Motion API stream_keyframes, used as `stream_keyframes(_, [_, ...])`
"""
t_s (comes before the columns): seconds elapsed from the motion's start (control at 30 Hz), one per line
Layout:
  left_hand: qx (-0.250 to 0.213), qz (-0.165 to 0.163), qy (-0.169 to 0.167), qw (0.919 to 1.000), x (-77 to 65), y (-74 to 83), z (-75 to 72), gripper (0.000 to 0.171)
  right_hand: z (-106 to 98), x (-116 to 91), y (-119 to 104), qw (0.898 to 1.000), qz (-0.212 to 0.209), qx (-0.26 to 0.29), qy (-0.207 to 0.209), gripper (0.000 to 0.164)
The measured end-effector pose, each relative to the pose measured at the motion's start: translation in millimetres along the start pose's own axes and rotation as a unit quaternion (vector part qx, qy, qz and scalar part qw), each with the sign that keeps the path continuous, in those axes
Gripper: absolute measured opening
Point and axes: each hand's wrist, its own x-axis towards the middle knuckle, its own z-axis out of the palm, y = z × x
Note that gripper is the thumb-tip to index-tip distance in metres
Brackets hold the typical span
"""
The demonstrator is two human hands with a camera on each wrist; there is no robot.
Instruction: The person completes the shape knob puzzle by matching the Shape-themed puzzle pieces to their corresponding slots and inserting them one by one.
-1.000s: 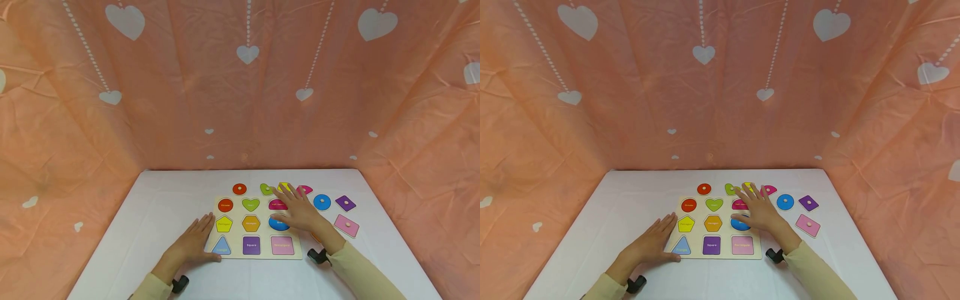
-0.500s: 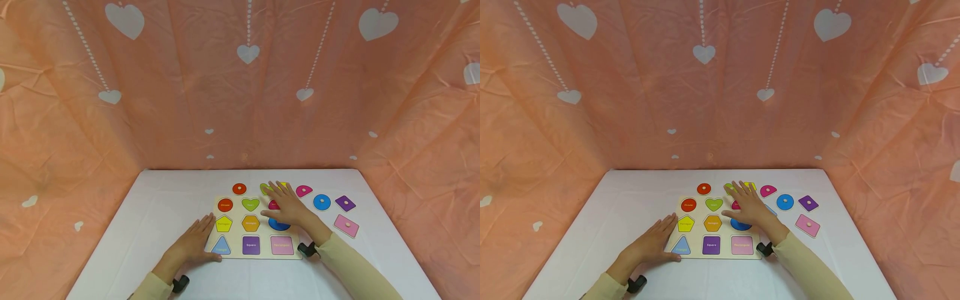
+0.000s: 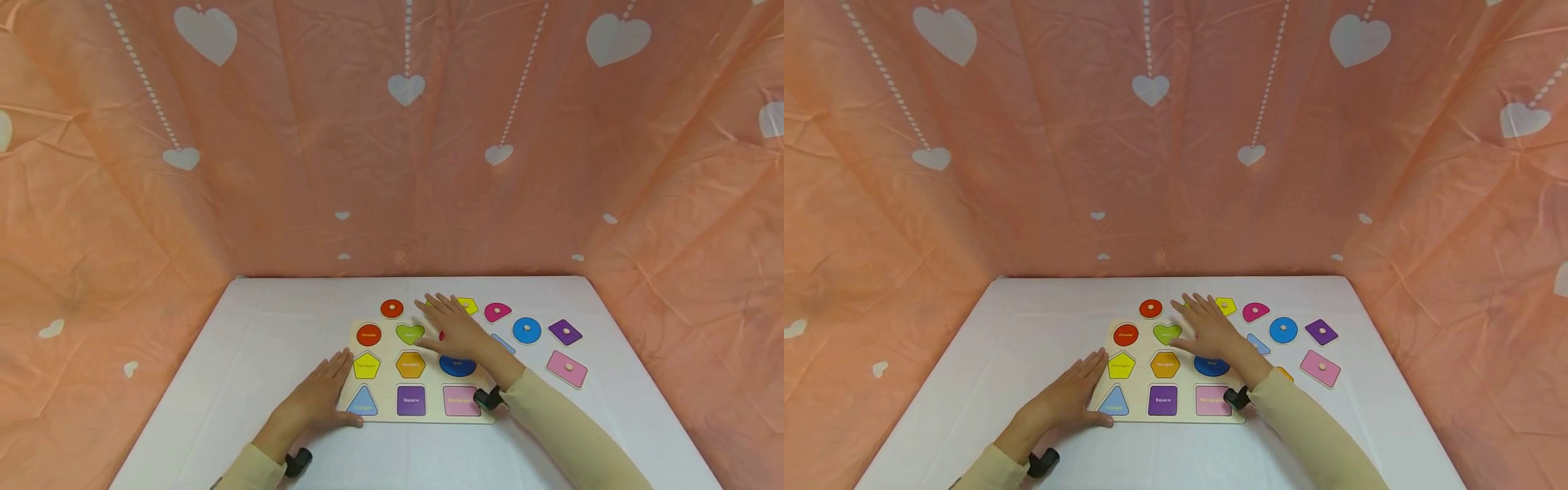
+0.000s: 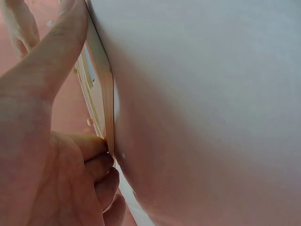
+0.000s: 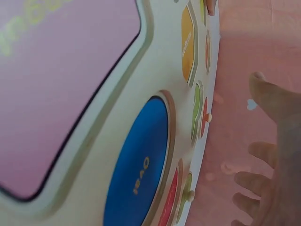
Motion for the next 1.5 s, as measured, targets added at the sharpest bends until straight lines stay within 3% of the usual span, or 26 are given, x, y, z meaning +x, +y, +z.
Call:
stream_keyframes(0.57, [-0.004, -0.007, 0.005, 1.0000, -1.5, 6.1, -5.3, 0.130, 13.8, 38.9, -4.4, 1.000, -0.015, 0.002, -0.011, 0.083])
stream_keyframes(0.83, [-0.005, -0.012, 0.000, 0.9999, -0.9, 6.1, -5.3, 0.129, 17.3, 49.5, -5.5, 0.997, 0.028, 0.070, -0.010, 0.079])
stream_keyframes(1.23, [-0.010, -0.022, -0.002, 0.9997, 1.1, 4.8, -4.6, 0.130, 28.9, 75.6, -7.3, 0.985, 0.050, 0.162, 0.021, 0.059])
stream_keyframes(1.37, [-0.011, -0.021, 0.001, 0.9997, 2.0, 5.1, -3.2, 0.131, 30.4, 77.1, -8.6, 0.981, 0.059, 0.181, 0.025, 0.053])
stream_keyframes(1.5, [-0.008, -0.020, 0.002, 0.9998, 2.4, 6.0, -2.7, 0.130, 31.8, 81.3, -9.4, 0.984, 0.047, 0.171, 0.033, 0.047])
